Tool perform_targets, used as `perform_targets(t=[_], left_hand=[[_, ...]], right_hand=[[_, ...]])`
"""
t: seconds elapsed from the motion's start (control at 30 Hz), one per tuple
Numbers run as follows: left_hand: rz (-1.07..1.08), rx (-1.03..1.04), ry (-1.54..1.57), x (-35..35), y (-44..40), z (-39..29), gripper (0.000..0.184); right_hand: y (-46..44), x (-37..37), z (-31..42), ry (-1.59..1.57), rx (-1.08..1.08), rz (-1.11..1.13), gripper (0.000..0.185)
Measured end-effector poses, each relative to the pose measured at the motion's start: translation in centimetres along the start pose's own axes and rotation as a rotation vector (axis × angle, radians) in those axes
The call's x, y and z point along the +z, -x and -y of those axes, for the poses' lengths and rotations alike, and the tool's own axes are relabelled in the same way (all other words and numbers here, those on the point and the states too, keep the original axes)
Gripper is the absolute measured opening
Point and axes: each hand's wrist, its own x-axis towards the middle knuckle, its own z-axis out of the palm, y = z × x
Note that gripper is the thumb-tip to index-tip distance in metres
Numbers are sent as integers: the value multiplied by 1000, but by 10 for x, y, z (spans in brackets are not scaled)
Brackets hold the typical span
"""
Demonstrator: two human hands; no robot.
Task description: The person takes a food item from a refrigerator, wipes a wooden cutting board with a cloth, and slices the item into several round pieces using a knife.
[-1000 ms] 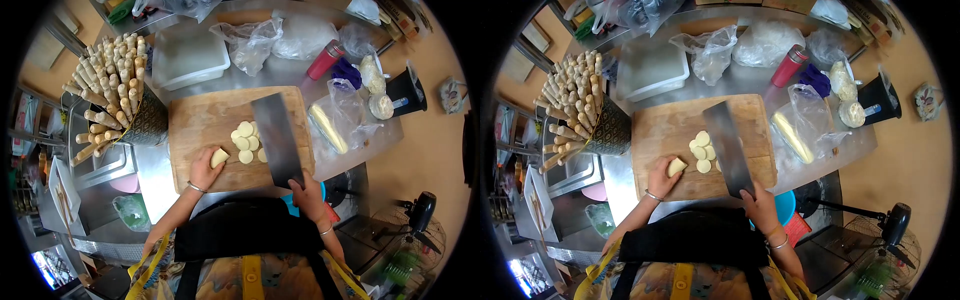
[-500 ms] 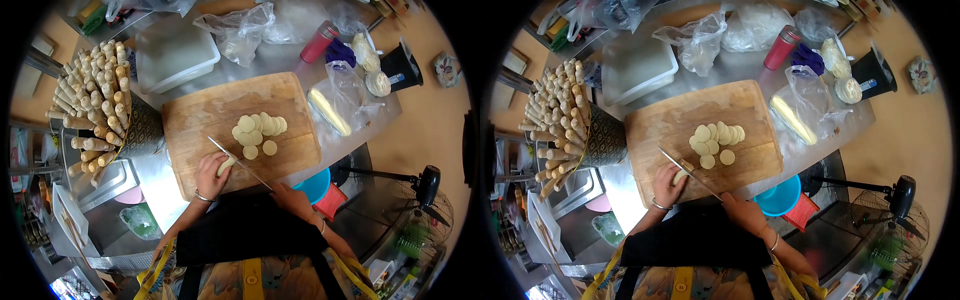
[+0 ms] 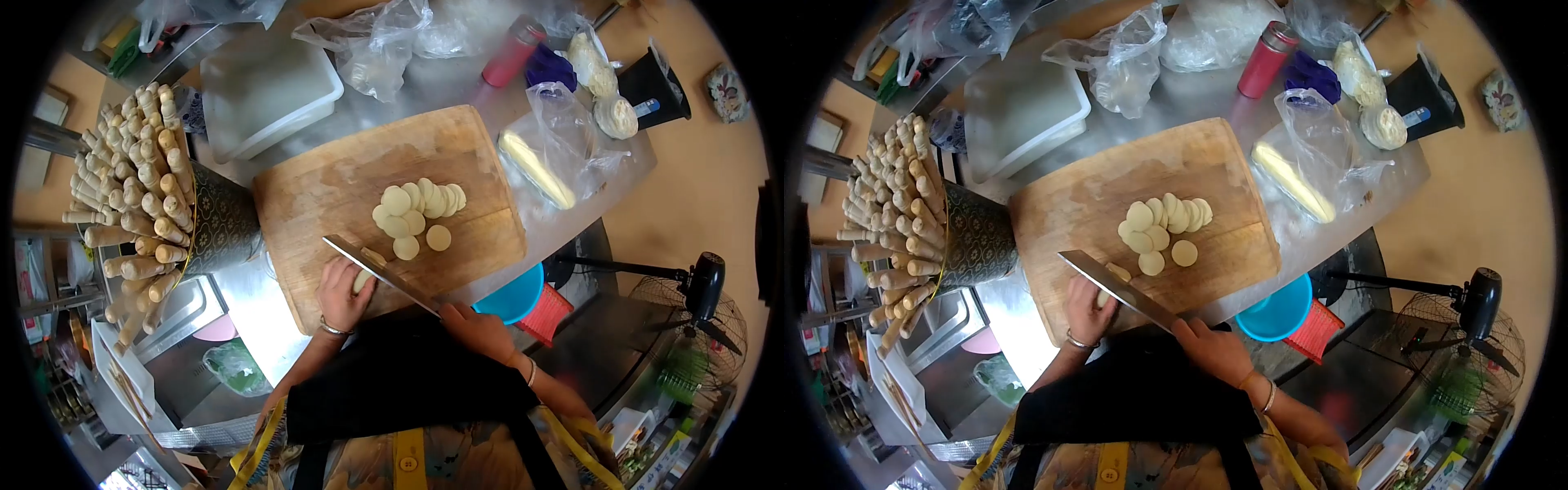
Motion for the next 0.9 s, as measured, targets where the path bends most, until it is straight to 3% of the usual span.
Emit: perform_targets(t=[0.33,0.63,0.7,0.83,0.9], left_hand=[[1,-2,57,7,2,8,26],[4,-104,140,8,2,11,27],[13,-164,189,7,-1,9,28],[-7,-141,231,6,-4,6,29],[-43,-170,249,7,-2,5,31]], right_hand=[[-11,0,-6,13,-59,-22,13],[-37,7,-6,44,-33,120,10],[-54,12,-6,0,100,219,12],[-66,7,-12,-14,94,224,16],[-66,2,-17,-251,138,182,21]])
